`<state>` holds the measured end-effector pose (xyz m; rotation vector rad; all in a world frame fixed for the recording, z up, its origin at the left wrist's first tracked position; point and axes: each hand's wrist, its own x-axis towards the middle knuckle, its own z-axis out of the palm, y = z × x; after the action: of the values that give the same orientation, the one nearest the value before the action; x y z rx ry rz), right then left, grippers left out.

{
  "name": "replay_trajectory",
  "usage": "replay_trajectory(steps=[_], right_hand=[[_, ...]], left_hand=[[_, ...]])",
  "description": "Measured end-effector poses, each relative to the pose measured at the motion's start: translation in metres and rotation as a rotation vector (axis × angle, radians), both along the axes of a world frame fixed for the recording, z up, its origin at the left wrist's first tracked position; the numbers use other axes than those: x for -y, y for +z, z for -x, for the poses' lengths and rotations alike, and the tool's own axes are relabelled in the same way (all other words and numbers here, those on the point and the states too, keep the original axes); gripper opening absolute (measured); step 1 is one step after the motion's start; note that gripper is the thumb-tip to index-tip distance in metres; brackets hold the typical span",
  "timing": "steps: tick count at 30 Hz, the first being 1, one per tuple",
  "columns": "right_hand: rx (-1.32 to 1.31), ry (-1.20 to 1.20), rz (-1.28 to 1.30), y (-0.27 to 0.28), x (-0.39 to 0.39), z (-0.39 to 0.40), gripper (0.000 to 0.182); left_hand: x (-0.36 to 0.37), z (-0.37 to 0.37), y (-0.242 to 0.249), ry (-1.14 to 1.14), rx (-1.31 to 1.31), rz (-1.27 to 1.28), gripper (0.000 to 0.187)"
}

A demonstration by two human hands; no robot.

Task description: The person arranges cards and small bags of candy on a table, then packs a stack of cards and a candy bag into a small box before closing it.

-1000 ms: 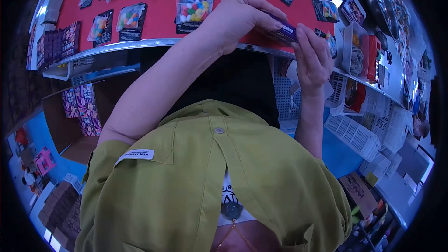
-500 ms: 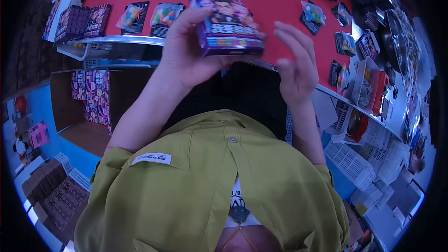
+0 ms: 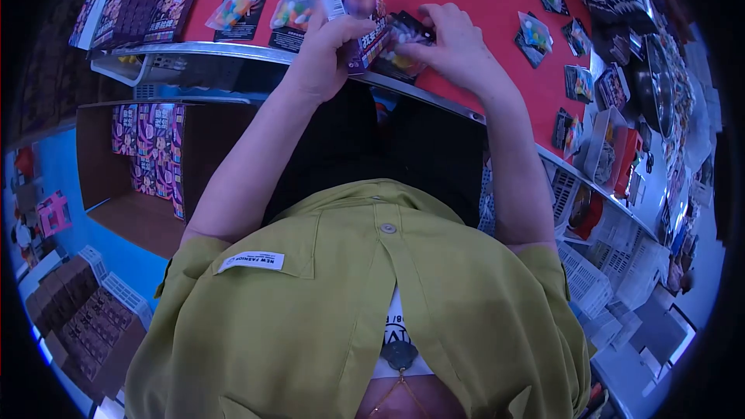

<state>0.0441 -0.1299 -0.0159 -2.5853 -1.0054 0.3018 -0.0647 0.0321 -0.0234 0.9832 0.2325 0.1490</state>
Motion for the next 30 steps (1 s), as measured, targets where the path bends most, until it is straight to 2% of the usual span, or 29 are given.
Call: replay_trajectory(steps=[2,8,11,14,16,17,20,22,23,24,26,30], right_hand=[[0.034,0.011,0.056,0.002,-0.004,0.004,0.07],[-0.089,-0.065,0.102,0.008,-0.015,0.0,0.07],[-0.132,-0.059,0.049,0.007,-0.01,-0.001,0.067],[-0.016,0.009,-0.081,0.003,-0.005,0.007,0.06],[-0.364,-0.017,-0.38,0.007,-0.001,0.013,0.054],[-0.362,-0.013,-0.379,0.008,0.003,0.01,0.054],[-0.226,-0.024,-0.499,0.016,0.014,-0.002,0.054],[-0.418,-0.126,-0.91,0.035,0.02,-0.006,0.055],[-0.504,-0.067,-1.014,0.04,0.021,-0.016,0.056],[-0.499,-0.07,-1.014,0.04,0.017,-0.02,0.056],[-0.463,-0.032,-1.124,0.041,0.008,-0.02,0.053],[-0.416,-0.041,-1.038,0.047,0.008,-0.006,0.047]], left_hand=[[0.0,0.001,-0.001,-0.005,0.0,-0.005,0.049],[-0.003,0.015,0.009,-0.007,0.061,-0.006,0.04],[-0.004,0.019,0.015,0.102,0.062,0.034,0.036],[-0.013,0.023,0.016,0.134,0.054,0.179,0.034],[-0.017,0.021,0.016,0.14,0.003,0.216,0.035],[-0.016,0.021,0.02,0.142,0.005,0.216,0.035],[-0.006,0.02,0.034,0.028,-0.092,0.194,0.035],[0.0,0.019,0.038,-0.081,-0.195,0.318,0.037],[0.003,0.018,0.038,-0.103,-0.229,0.358,0.04],[0.005,0.017,0.038,-0.109,-0.228,0.358,0.04],[0.009,0.017,0.035,-0.413,-0.193,0.497,0.046],[0.012,0.019,0.026,-0.58,-0.16,0.588,0.053]])
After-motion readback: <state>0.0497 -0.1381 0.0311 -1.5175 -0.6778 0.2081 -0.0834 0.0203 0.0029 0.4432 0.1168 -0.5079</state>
